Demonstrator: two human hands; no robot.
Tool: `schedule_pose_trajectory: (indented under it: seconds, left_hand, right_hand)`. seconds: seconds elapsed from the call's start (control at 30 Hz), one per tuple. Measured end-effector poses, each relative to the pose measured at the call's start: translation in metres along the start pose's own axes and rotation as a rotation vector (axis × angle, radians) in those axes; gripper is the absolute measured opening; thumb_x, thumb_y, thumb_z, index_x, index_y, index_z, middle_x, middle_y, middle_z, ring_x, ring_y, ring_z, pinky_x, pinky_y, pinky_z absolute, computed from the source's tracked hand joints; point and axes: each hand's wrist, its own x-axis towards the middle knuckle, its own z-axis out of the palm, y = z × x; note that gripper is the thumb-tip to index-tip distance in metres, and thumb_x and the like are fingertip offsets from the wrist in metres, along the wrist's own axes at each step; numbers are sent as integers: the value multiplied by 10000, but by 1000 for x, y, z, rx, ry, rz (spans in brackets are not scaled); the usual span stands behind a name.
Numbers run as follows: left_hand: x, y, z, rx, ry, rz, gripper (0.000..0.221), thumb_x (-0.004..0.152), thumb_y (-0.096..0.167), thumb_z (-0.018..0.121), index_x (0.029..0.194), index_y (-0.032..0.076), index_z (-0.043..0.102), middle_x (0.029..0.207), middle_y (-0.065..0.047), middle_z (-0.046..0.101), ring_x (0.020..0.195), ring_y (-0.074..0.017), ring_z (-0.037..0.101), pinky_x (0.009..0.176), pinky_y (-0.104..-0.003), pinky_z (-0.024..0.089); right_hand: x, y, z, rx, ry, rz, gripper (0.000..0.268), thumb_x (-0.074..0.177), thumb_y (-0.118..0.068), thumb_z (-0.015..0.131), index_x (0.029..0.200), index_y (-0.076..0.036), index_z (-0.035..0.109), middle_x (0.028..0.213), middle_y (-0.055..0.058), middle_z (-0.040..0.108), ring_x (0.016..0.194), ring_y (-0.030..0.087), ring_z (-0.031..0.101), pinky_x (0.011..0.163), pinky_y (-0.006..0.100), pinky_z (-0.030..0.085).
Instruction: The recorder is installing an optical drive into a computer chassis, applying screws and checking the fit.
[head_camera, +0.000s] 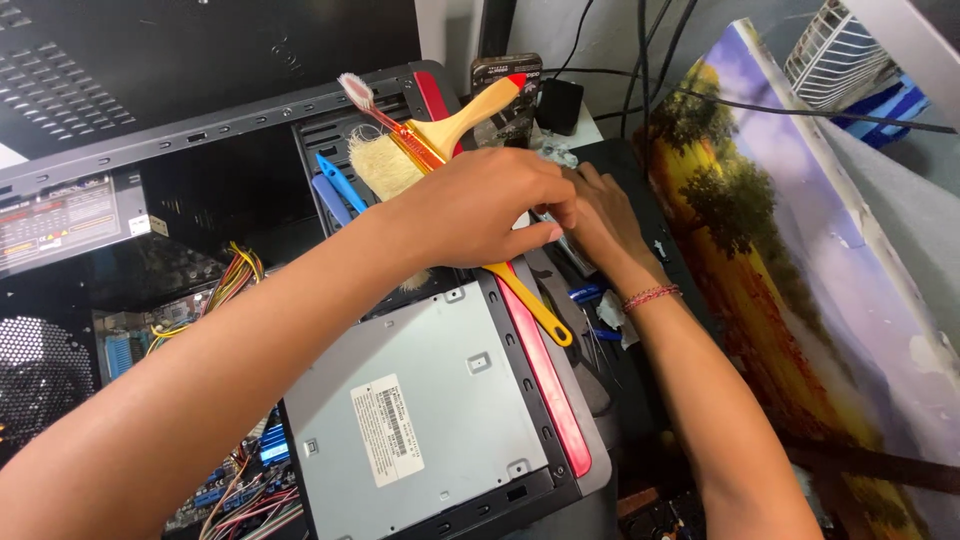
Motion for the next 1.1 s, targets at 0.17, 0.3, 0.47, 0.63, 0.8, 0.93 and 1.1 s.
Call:
schedule_pose_trajectory:
  seconds: [0.17, 0.3, 0.47, 0.63, 0.8, 0.93, 1.1]
  left_hand:
    - [-2, 6, 1, 27, -3, -8, 130, 874, 170, 734, 960, 77, 704, 979, -82, 720, 988, -315, 685, 821, -459, 535]
    - [-4, 9, -1, 40, -13, -19, 139, 862, 164, 739, 964, 77, 704, 970, -81, 719, 972, -320, 682, 807, -463, 532]
    - [-7, 10, -5, 60, -7, -25, 135, 863, 164, 745, 964, 83, 708, 959, -80, 717, 967, -317, 683, 804, -462, 534]
    - [-11, 12, -6, 72, 21, -9, 134, 864, 168, 747, 971, 94, 716, 967, -79, 715, 960, -313, 679, 798, -460, 532]
    - [-19, 21, -11, 98, 2, -59, 115, 875, 168, 734, 964, 97, 719, 931, -72, 710, 947, -289, 685, 795, -449, 536]
    - [-33, 33, -23, 106, 9, -77, 132, 872, 163, 739, 983, 93, 723, 927, -72, 706, 917, -285, 685, 802, -454, 533]
    - [-62, 50, -39, 132, 170, 36, 119, 893, 110, 739, 1008, 80, 732, 1045, -88, 717, 1058, -302, 669, 932, -448, 534]
  right_hand:
    - [-5, 3, 10, 16, -1, 31, 147, 859, -134, 650, 988, -67, 669, 1057, 78, 640, 1040, 290, 577, 841, 418, 463]
    - [-2, -2, 1, 14, -28, 25, 134, 854, -120, 631, 972, -60, 649, 1064, 84, 632, 1043, 299, 578, 832, 421, 465]
    - [-6, -4, -3, 144, -41, 72, 165, 856, -65, 633, 1016, -38, 664, 1113, 113, 622, 1094, 320, 584, 882, 431, 494]
    - [-8, -6, -16, 218, -113, 116, 247, 802, -4, 652, 1047, -5, 680, 1126, 150, 623, 1104, 344, 587, 921, 426, 505]
    - [-10, -7, -23, 421, -38, 239, 167, 884, -77, 694, 1035, -16, 657, 1050, 173, 645, 940, 341, 670, 797, 401, 555]
    - [-20, -4, -29, 433, 100, 215, 118, 943, -71, 684, 1039, -22, 636, 1009, 155, 684, 926, 298, 702, 790, 383, 552]
    - [-38, -1, -33, 1030, 211, 658, 7, 961, -23, 592, 962, -26, 586, 893, 83, 737, 828, 136, 726, 776, 280, 588]
